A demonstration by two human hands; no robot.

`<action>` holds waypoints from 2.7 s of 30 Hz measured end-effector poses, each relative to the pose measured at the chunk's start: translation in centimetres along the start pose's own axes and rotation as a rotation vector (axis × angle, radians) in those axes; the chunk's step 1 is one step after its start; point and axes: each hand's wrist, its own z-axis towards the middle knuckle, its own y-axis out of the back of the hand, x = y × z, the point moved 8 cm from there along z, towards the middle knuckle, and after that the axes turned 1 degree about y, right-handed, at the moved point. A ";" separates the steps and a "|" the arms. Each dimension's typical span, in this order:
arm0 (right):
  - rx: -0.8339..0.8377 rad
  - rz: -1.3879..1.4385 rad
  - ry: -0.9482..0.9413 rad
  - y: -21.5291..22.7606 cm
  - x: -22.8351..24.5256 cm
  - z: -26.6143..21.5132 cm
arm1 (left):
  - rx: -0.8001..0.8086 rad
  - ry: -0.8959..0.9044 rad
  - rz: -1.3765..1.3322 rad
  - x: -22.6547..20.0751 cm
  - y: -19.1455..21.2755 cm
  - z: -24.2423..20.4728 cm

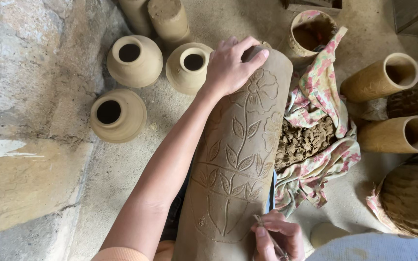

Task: The person uses a stylus-like tool to carve a floral design into the surface of a tall cylindrical clay vessel, then wipes the surface with their hand and continues carving fine details.

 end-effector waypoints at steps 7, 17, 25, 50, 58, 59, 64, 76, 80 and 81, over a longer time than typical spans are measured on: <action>-0.164 0.006 0.044 0.8 -0.5 -0.4 | -0.020 -0.006 -0.025 0.4 -0.1 0.0; -0.202 -0.074 -0.016 1.1 -0.6 -0.4 | -0.094 -0.010 -0.013 -0.1 0.3 -0.2; 0.050 -0.077 -0.005 0.8 -0.4 0.1 | -0.083 0.006 -0.015 -0.2 0.3 -0.2; -0.002 0.060 -0.121 2.3 -0.7 -0.4 | -0.117 -0.046 -0.032 -0.3 0.5 -0.3; 0.207 -0.007 -0.121 2.4 -0.3 -1.1 | -0.096 -0.037 -0.025 -0.2 0.2 -0.1; 0.201 0.014 -0.156 2.4 -0.5 -1.1 | -0.094 -0.037 -0.025 -0.2 0.2 -0.1; -0.101 0.035 -0.153 2.7 -1.4 -0.8 | -0.118 -0.074 -0.034 -0.4 0.6 -0.2; -0.079 0.235 -0.101 1.2 -1.2 -0.1 | -0.096 -0.067 -0.018 -0.6 0.8 -0.1; -0.322 0.151 -0.194 2.1 -2.6 -0.5 | -0.099 -0.081 -0.063 -0.5 1.0 -0.5; -0.326 0.150 -0.198 2.4 -2.4 -0.6 | -0.121 -0.104 -0.072 -0.6 1.1 -0.7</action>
